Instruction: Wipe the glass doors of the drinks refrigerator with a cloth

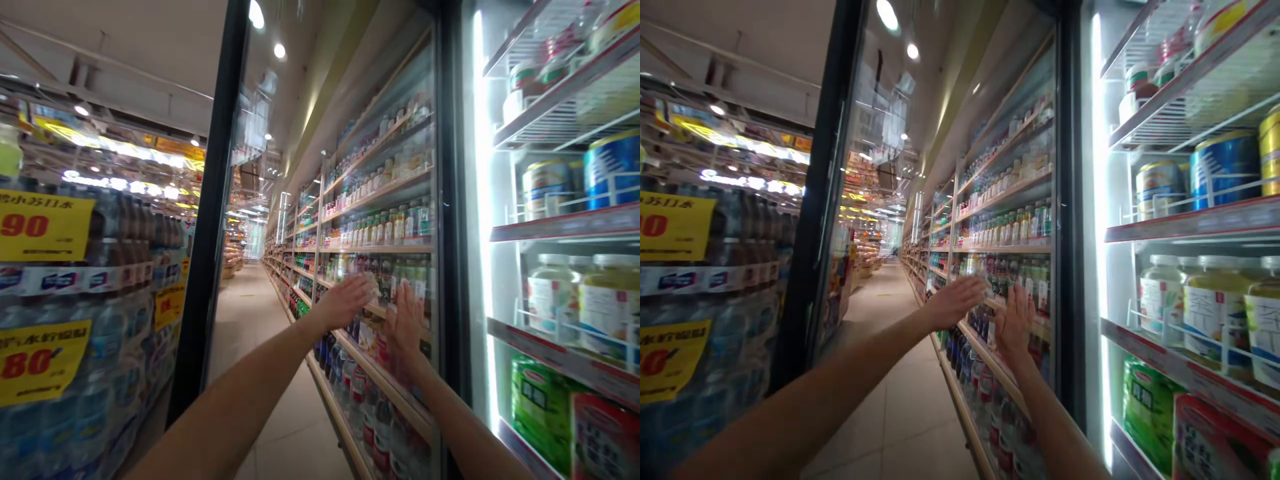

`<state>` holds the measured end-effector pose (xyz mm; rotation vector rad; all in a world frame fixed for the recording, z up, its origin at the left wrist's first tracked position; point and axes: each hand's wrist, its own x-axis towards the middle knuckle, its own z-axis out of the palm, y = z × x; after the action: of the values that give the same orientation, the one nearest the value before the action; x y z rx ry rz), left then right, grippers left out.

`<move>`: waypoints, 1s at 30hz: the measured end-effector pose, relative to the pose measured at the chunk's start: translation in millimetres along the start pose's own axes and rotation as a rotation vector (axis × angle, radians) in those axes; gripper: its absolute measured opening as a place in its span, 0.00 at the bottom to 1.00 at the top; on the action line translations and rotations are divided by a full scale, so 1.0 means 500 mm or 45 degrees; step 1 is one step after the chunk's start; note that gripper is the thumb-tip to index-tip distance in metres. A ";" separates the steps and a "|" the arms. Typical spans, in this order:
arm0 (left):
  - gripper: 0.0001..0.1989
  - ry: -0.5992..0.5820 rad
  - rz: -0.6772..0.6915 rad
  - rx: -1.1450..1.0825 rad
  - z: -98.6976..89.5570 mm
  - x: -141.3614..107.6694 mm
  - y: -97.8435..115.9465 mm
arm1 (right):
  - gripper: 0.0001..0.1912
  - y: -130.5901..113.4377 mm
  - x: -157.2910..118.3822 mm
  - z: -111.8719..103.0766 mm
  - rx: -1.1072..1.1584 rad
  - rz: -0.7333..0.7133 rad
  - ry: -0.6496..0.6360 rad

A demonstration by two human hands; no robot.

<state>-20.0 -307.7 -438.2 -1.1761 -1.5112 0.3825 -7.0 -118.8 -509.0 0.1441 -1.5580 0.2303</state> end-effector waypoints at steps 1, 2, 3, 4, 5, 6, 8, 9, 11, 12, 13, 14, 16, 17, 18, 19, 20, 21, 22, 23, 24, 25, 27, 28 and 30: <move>0.21 0.041 -0.146 0.034 -0.004 0.007 -0.008 | 0.28 -0.003 0.001 -0.003 0.010 -0.008 0.014; 0.22 0.080 -0.275 0.058 -0.008 0.014 -0.016 | 0.28 -0.009 0.003 -0.005 0.029 -0.030 0.029; 0.24 0.106 -0.365 0.066 -0.012 0.019 -0.022 | 0.28 -0.017 0.007 -0.008 0.060 -0.067 0.044; 0.25 0.118 -0.407 0.054 -0.015 0.022 -0.024 | 0.28 -0.029 0.011 -0.009 0.105 -0.115 0.056; 0.26 0.118 -0.409 0.027 -0.018 0.022 -0.025 | 0.28 -0.042 0.017 -0.010 0.162 -0.169 0.065; 0.27 0.113 -0.399 -0.008 -0.021 0.020 -0.023 | 0.28 -0.058 0.023 -0.010 0.228 -0.220 0.066; 0.30 0.104 -0.417 -0.064 -0.029 0.007 -0.019 | 0.28 -0.092 0.037 -0.004 0.357 -0.297 0.044; 0.32 0.101 -0.441 -0.080 -0.036 -0.004 -0.019 | 0.28 -0.109 0.044 0.001 0.402 -0.314 0.025; 0.36 0.103 -0.489 -0.074 -0.055 -0.035 -0.026 | 0.28 -0.143 0.056 0.015 0.425 -0.317 -0.011; 0.38 0.108 -0.503 -0.051 -0.068 -0.056 -0.033 | 0.27 -0.161 0.061 0.022 0.397 -0.295 -0.029; 0.39 0.114 -0.516 -0.015 -0.082 -0.079 -0.042 | 0.27 -0.179 0.067 0.030 0.348 -0.260 -0.050; 0.40 0.125 -0.529 0.037 -0.095 -0.103 -0.052 | 0.26 -0.198 0.071 0.037 0.290 -0.216 -0.068; 0.39 0.131 -0.574 0.158 -0.117 -0.149 -0.071 | 0.25 -0.236 0.081 0.049 0.187 -0.142 -0.087; 0.37 0.125 -0.592 0.214 -0.125 -0.168 -0.078 | 0.24 -0.252 0.086 0.053 0.149 -0.118 -0.087; 0.36 0.115 -0.607 0.259 -0.130 -0.183 -0.083 | 0.24 -0.261 0.090 0.057 0.123 -0.114 -0.079; 0.34 0.103 -0.618 0.291 -0.132 -0.194 -0.086 | 0.25 -0.262 0.094 0.059 0.104 -0.136 -0.067; 0.33 0.089 -0.624 0.312 -0.133 -0.200 -0.086 | 0.25 -0.253 0.097 0.060 0.087 -0.183 -0.062; 0.33 0.080 -0.629 0.324 -0.131 -0.203 -0.085 | 0.25 -0.233 0.100 0.060 0.069 -0.236 -0.065; 0.33 0.078 -0.634 0.330 -0.129 -0.203 -0.084 | 0.24 -0.204 0.101 0.058 0.045 -0.275 -0.065; 0.32 0.076 -0.639 0.332 -0.127 -0.201 -0.082 | 0.24 -0.167 0.102 0.056 0.020 -0.307 -0.068; 0.32 0.074 -0.643 0.329 -0.125 -0.199 -0.080 | 0.24 -0.128 0.102 0.054 -0.020 -0.235 -0.045; 0.32 0.071 -0.646 0.324 -0.124 -0.197 -0.079 | 0.24 -0.091 0.102 0.051 -0.062 -0.097 0.019; 0.32 0.065 -0.654 0.306 -0.123 -0.195 -0.078 | 0.25 -0.043 0.100 0.048 -0.111 0.126 0.090; 0.32 0.062 -0.659 0.299 -0.123 -0.195 -0.079 | 0.25 -0.038 0.098 0.047 -0.120 0.178 0.105; 0.34 0.063 -0.666 0.293 -0.123 -0.196 -0.079 | 0.25 -0.067 0.091 0.051 -0.102 0.085 0.068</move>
<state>3.6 -427.7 -442.6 -0.5758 -1.6158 0.1634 -24.0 -154.6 -461.3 0.0231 -1.5176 0.2217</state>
